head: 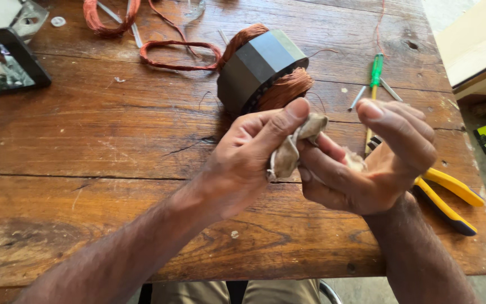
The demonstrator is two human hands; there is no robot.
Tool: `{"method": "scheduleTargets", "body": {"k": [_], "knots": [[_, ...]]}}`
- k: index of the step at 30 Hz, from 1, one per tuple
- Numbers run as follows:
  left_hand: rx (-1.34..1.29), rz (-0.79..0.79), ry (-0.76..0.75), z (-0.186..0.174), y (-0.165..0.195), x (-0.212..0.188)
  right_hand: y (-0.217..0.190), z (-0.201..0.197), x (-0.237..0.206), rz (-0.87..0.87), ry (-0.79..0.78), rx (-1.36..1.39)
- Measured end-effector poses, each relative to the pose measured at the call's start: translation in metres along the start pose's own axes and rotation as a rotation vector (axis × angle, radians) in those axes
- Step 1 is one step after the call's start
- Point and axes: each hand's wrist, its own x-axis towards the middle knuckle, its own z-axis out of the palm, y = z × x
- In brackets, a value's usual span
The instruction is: The person manipulates a copper wire coil and uses a screwdriver to adjust the windings on a motor stator. They clean their hands with a cloth and continue to arrange the copper windings within the stator slots.
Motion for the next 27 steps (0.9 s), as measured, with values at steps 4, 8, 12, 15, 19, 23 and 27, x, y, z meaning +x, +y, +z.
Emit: {"method": "scheduleTargets", "body": {"k": [4, 8, 12, 15, 19, 23, 27], "knots": [[0.068, 0.052, -0.028, -0.008, -0.011, -0.003, -0.007, 0.007, -0.006, 0.066, -0.020, 0.046], [0.316, -0.119, 0.060, -0.013, -0.022, -0.004, -0.016, 0.012, -0.010, 0.166, -0.076, 0.055], [0.477, -0.013, -0.002, -0.007, -0.023, 0.000, -0.023, 0.017, -0.015, 0.351, -0.006, 0.258], [0.688, 0.127, -0.104, 0.006, -0.019, -0.009, -0.015, 0.016, -0.024, 0.440, -0.008, 0.254], [0.336, -0.037, -0.154, 0.017, -0.010, -0.008, 0.005, 0.010, -0.040, 0.786, 0.116, 0.526], [-0.139, -0.063, -0.092, 0.012, 0.006, -0.003, 0.015, 0.003, -0.048, 0.965, 0.269, 0.728], [-0.246, -0.099, -0.077, 0.011, 0.010, -0.004, 0.004, 0.009, -0.038, 0.740, 0.204, 0.545]]}}
